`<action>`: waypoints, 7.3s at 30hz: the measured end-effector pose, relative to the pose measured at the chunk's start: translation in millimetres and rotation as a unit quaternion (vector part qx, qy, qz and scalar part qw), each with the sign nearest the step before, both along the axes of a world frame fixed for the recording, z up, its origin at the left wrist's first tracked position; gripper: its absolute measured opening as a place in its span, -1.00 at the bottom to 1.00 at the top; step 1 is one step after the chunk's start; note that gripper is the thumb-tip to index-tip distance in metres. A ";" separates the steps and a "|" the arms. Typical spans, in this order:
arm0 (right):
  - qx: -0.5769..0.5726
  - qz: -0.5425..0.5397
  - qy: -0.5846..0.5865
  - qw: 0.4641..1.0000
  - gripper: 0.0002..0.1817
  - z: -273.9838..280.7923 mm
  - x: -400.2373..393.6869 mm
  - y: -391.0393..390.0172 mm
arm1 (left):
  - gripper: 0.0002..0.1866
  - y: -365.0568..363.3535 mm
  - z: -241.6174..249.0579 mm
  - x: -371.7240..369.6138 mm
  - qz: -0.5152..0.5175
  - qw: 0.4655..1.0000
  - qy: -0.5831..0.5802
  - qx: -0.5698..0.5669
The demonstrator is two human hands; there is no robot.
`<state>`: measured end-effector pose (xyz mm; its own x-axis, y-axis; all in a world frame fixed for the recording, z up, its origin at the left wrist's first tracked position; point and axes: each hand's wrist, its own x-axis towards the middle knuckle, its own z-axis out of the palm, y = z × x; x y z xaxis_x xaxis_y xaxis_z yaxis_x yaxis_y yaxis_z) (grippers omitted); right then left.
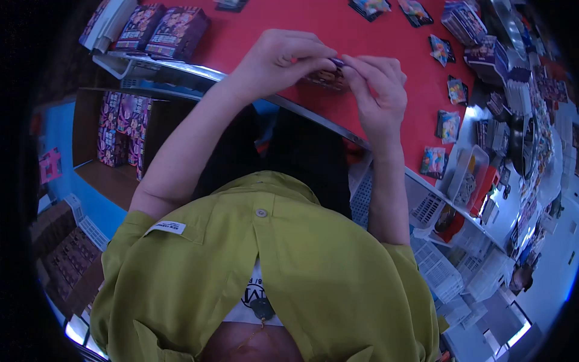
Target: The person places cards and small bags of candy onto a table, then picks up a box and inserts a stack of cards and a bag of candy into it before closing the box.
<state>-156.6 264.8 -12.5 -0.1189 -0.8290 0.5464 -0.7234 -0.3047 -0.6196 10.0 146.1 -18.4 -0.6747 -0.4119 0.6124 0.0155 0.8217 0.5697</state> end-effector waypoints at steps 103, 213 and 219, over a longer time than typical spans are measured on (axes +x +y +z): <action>0.021 0.055 -0.139 0.989 -0.60 -34.3 26.5 28.2 | -0.49 47.6 2.0 18.6 0.160 0.851 0.070 0.495; 0.193 -0.151 0.413 0.877 -0.50 -47.7 -31.8 -95.1 | -0.44 10.0 -3.3 30.3 -0.133 0.532 0.221 0.806; 0.243 -0.138 0.306 0.910 -0.43 -39.9 -10.7 -62.5 | -0.49 22.4 4.2 23.5 -0.128 0.520 0.244 0.808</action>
<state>-167.3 202.2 -52.4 -0.1557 -0.9751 0.1579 -0.9857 0.1431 -0.0888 33.5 168.4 -14.2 -0.7614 -0.5891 -0.2708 0.4727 -0.7902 0.3900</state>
